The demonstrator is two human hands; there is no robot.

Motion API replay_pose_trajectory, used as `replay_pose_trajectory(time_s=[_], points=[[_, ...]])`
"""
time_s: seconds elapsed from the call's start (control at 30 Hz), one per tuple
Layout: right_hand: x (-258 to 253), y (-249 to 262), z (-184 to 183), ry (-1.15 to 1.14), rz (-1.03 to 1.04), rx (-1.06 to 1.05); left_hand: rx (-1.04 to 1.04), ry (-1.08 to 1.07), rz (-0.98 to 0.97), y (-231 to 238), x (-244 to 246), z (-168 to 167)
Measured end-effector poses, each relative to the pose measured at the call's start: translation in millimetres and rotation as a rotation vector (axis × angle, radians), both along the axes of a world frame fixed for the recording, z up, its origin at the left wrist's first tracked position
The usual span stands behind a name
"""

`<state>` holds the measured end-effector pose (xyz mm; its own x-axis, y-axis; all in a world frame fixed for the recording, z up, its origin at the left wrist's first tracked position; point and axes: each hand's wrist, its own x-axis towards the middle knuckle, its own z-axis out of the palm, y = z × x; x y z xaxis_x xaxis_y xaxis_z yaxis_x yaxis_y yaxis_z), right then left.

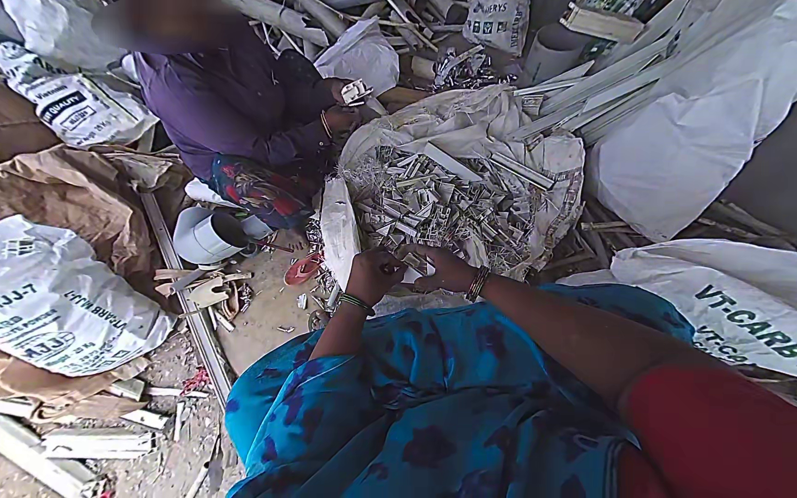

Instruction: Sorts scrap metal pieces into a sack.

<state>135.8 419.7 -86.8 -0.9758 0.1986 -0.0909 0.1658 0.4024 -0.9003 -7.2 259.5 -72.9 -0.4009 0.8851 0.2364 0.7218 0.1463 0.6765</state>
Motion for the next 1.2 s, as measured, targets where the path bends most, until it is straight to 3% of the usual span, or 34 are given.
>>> replay_pose_trajectory(time_s=[0.9,1.2], points=[[1.9,-2.3,0.2,-0.089,-0.007,-0.038,-0.037,-0.036,-0.028,3.3,1.7,-6.2],[-2.7,-4.8,4.0,-0.033,-0.221,0.013,0.086,0.105,0.131,6.2,16.8,-6.8]])
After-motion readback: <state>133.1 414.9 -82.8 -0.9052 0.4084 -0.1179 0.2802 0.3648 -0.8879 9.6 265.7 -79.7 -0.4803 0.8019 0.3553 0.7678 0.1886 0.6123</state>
